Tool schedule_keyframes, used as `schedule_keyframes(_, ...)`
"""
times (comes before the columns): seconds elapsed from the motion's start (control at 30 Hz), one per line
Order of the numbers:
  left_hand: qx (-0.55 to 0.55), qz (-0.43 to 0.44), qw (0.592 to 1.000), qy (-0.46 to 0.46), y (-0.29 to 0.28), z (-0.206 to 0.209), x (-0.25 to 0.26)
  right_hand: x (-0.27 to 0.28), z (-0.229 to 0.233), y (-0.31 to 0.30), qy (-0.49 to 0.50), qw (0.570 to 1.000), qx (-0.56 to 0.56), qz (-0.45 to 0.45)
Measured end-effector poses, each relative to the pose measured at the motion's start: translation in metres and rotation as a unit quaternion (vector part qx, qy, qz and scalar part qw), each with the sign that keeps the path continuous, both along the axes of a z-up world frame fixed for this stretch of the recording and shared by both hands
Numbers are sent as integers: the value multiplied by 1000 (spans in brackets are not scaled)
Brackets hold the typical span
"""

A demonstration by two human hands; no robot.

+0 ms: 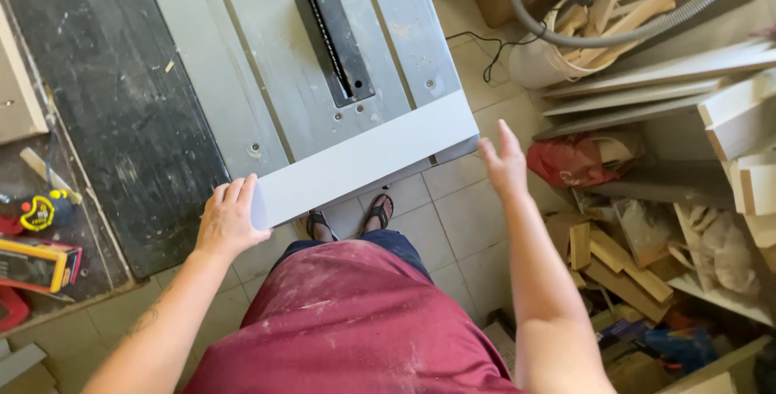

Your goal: Measuring and marking a wooden board on a table saw using a tape measure and pencil

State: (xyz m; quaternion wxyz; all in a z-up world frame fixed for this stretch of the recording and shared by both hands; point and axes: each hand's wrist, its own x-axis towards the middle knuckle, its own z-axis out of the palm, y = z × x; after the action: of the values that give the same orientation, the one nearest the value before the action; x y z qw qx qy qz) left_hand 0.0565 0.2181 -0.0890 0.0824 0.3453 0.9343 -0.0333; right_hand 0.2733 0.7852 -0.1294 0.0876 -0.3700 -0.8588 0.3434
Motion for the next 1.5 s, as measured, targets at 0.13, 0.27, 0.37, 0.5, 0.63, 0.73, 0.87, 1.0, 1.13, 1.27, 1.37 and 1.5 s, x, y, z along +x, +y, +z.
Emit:
schedule_keyframes(0.13,-1,-1,1000,-8,-1,2,-1,-17,5,-38,58,995,-5,83)
schedule_keyframes(0.27,5,-19,1000,15,0,7,-2,-14,-9,-41,129,989,42,60)
schedule_keyframes(0.37,2,-20,1000,7,0,7,1,-7,-16,-42,163,983,76,38)
schedule_keyframes(0.5,-14,-21,1000,14,-1,7,3,-6,-32,-40,207,973,103,-4)
schedule_keyframes(0.63,-10,4,1000,24,6,9,8,-4,-28,-34,227,966,122,19)
schedule_keyframes(0.73,14,14,1000,13,8,6,12,-1,-29,-29,216,968,120,37)
schedule_keyframes(0.87,16,23,1000,-8,8,2,14,-1,-28,-27,237,963,120,33)
schedule_keyframes(1.0,14,29,999,-28,12,9,14,-2,-25,-28,244,961,125,28)
schedule_keyframes(1.13,13,23,999,-24,13,9,13,-3,-24,-30,243,962,122,17)
schedule_keyframes(1.27,10,25,999,-38,17,18,13,-4,-18,-36,253,961,111,3)
schedule_keyframes(1.37,12,30,999,-28,19,16,12,-3,-17,-35,250,962,108,10)
schedule_keyframes(1.5,13,34,999,-19,18,14,13,-2,-23,-34,239,966,98,9)
